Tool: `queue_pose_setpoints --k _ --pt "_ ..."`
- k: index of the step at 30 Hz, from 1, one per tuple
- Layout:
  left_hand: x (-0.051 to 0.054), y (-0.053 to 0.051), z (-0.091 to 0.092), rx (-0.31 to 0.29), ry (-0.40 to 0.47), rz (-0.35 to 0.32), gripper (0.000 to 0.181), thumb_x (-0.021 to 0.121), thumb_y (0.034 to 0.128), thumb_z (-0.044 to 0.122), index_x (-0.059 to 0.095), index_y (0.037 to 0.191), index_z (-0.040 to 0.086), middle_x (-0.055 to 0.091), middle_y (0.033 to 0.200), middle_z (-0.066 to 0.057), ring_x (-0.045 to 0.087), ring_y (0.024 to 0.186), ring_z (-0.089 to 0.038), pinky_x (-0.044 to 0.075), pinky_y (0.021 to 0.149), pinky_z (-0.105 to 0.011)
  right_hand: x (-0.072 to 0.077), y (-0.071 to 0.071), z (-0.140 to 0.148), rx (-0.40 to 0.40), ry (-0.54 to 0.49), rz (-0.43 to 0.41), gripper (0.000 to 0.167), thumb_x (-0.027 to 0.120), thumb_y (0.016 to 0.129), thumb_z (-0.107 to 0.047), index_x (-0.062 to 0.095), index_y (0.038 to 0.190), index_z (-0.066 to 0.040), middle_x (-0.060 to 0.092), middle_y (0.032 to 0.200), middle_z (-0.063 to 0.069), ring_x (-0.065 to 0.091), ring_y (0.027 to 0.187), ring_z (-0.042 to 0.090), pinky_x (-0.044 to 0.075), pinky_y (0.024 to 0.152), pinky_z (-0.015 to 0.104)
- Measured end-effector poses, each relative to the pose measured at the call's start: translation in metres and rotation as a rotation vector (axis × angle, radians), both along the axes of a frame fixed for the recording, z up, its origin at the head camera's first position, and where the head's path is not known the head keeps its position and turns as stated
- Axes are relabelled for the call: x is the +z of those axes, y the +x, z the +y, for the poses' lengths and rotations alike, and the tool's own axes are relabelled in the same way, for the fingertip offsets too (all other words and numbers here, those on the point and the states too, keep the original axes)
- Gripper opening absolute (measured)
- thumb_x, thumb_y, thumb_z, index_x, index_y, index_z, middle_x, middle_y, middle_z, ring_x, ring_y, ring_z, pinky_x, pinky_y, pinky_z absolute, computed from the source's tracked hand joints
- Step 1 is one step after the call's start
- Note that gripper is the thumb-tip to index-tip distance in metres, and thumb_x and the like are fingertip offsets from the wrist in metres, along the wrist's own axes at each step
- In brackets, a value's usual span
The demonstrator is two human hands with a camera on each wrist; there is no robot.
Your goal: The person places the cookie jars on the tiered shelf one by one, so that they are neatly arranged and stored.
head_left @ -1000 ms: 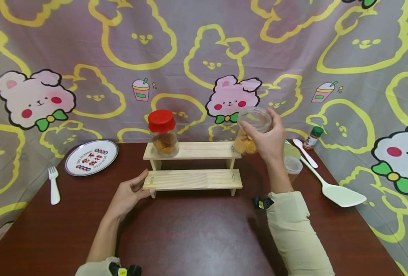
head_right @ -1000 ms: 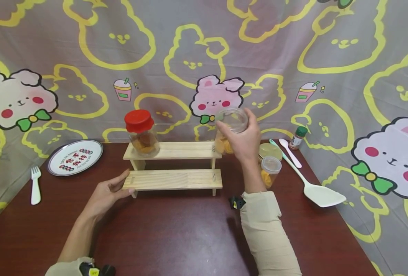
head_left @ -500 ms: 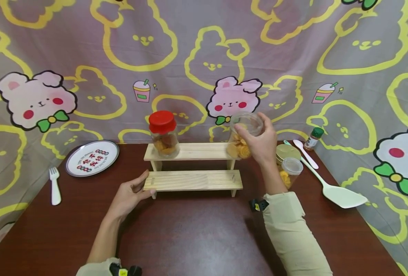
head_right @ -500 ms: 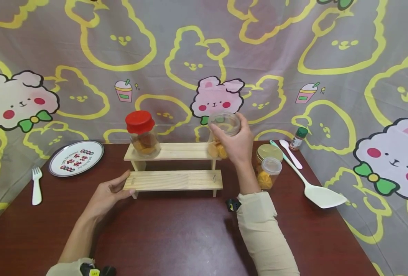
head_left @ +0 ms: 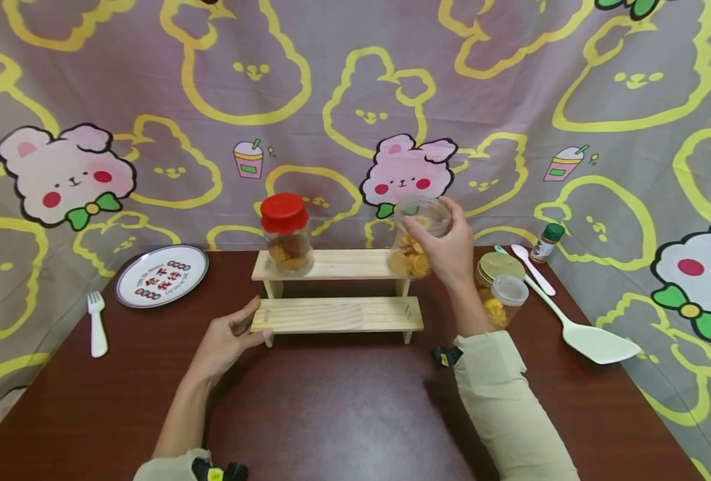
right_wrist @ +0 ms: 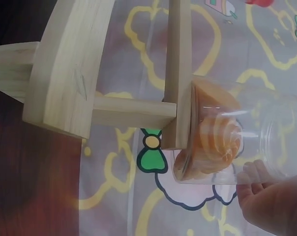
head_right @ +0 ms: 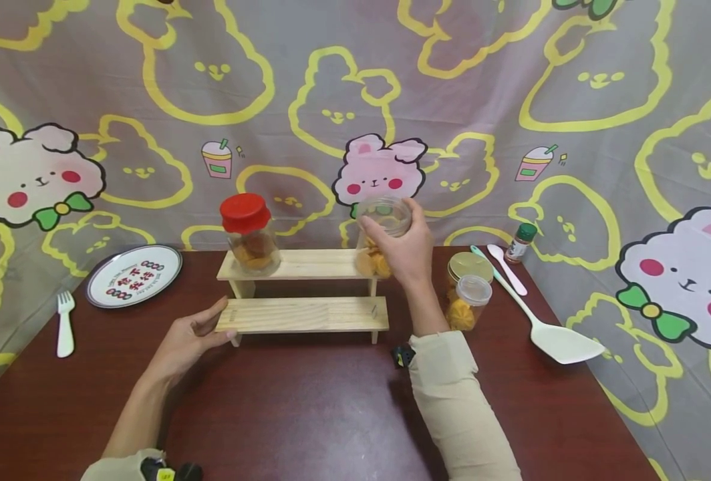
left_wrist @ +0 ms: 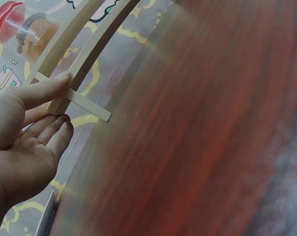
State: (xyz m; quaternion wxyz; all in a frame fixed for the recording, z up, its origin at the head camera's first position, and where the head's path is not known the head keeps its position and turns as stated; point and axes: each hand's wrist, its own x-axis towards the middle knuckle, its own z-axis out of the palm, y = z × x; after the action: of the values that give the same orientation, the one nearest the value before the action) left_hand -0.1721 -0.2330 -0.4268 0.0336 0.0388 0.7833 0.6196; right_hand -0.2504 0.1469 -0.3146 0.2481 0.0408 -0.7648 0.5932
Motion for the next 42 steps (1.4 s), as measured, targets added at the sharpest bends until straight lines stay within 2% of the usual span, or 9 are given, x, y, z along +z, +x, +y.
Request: queue_pose_setpoints --k 7,15,28,35,42 --pt "-0.001 -0.002 0.001 -0.005 0.007 0.013 0.077 0.080 0.0877 0.007 0.038 0.151 -0.006 0.032 0.160 -0.018 0.033 0.144 -0.029 0.041 0.097 -0.011 0.000 -0.004 -0.006 0.036 -0.003 0.007 0.081 0.085 0.081 -0.038 0.048 0.145 -0.004 0.060 0.126 0.023 0.059 0.103 0.027 0.053 0.082 0.033" --pt "0.000 0.000 0.001 -0.003 0.016 0.006 0.078 0.080 0.0879 0.006 0.037 0.152 -0.007 0.032 0.160 -0.019 0.034 0.143 -0.029 0.042 0.096 -0.011 -0.001 -0.007 -0.011 0.068 0.018 0.005 0.083 0.085 0.080 -0.042 0.049 0.146 -0.007 0.063 0.123 0.017 0.060 0.104 0.023 0.053 0.084 0.033" --pt "0.000 0.000 0.001 -0.001 0.008 0.001 0.079 0.080 0.0882 0.007 0.036 0.153 -0.005 0.032 0.160 -0.018 0.035 0.143 -0.029 0.042 0.096 -0.011 -0.001 -0.015 -0.027 0.142 0.028 0.016 0.077 0.086 0.080 -0.039 0.052 0.143 -0.011 0.063 0.120 0.015 0.060 0.104 0.026 0.054 0.086 0.039" --pt "-0.001 0.000 0.001 -0.008 0.009 0.005 0.078 0.080 0.0884 0.007 0.037 0.152 -0.005 0.031 0.160 -0.019 0.034 0.143 -0.029 0.043 0.096 -0.012 0.000 -0.019 -0.037 0.168 0.045 -0.005 0.081 0.085 0.079 -0.043 0.050 0.146 -0.013 0.062 0.123 0.016 0.060 0.104 0.024 0.052 0.089 0.039" --pt "-0.001 -0.001 0.000 -0.003 0.000 0.001 0.078 0.080 0.0885 0.009 0.037 0.153 -0.004 0.032 0.160 -0.018 0.033 0.144 -0.028 0.042 0.096 -0.012 0.002 -0.020 -0.044 0.243 0.043 -0.038 0.083 0.084 0.081 -0.045 0.046 0.149 -0.016 0.058 0.131 0.015 0.058 0.108 0.027 0.053 0.090 0.042"
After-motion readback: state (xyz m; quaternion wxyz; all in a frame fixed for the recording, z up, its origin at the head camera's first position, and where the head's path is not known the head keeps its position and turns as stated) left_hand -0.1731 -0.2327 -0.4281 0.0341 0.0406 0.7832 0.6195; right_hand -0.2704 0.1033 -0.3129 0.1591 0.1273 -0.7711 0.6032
